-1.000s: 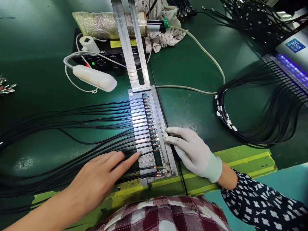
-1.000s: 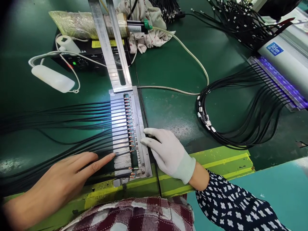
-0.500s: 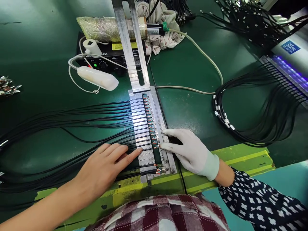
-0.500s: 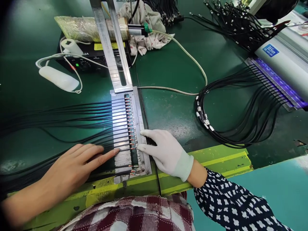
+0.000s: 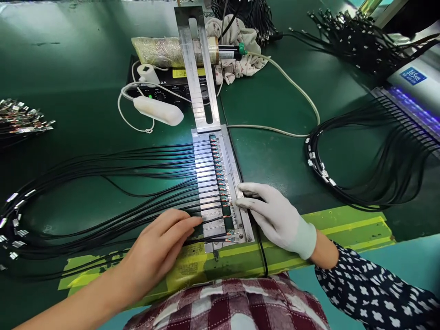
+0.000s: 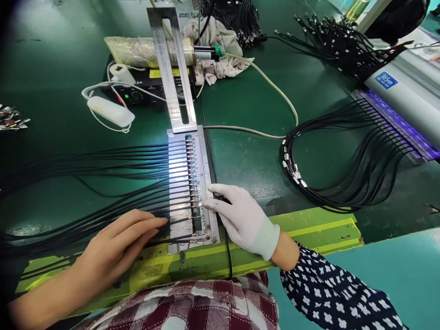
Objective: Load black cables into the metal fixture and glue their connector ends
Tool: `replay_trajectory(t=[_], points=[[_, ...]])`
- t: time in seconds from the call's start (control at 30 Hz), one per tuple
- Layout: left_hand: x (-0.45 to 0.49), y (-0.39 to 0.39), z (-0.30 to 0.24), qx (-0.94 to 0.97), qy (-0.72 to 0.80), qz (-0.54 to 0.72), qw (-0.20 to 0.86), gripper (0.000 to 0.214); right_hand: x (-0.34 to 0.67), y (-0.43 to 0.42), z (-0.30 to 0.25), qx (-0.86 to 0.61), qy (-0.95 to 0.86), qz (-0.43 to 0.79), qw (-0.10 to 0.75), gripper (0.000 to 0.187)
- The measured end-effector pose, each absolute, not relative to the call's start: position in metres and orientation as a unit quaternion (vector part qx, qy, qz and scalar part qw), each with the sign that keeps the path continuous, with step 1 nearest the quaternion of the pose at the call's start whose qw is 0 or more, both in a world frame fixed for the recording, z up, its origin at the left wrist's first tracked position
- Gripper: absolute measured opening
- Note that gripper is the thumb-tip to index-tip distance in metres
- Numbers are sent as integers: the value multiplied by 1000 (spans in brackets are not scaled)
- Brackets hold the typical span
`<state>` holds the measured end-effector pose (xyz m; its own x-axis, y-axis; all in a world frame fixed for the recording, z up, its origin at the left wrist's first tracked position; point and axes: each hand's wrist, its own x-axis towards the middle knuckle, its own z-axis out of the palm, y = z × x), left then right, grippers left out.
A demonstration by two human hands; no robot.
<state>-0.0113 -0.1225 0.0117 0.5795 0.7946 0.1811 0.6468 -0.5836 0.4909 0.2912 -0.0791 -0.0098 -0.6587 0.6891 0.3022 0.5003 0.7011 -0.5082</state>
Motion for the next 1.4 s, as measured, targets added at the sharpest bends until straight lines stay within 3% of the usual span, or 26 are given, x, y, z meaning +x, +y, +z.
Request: replay_trajectory(t=[0.27, 0.43, 0.73, 0.9, 1.0, 1.17, 1.4], points=[[-15, -114, -2, 933, 326, 148, -37, 41, 292, -77, -10, -341, -882, 206, 250, 34], [-14, -111, -1, 943, 295, 142, -60, 42, 291, -76, -10, -346, -880, 209, 250, 32], [-13, -108, 1, 940, 306, 148, 17, 43, 290, -77, -10, -343, -882, 204, 252, 32], [-17, -119, -5, 895, 398, 157, 125, 51, 290, -76, -10, -340, -882, 205, 255, 31], [-15, -122, -5, 886, 409, 168, 139, 50, 290, -75, -11, -341, -882, 204, 255, 30], [-9, -130, 4, 894, 408, 154, 102, 36, 290, -78, -12, -343, -884, 194, 250, 31], [-10, -145, 18, 809, 465, 188, 305, 11, 291, -82, -11, -348, -882, 195, 251, 29]])
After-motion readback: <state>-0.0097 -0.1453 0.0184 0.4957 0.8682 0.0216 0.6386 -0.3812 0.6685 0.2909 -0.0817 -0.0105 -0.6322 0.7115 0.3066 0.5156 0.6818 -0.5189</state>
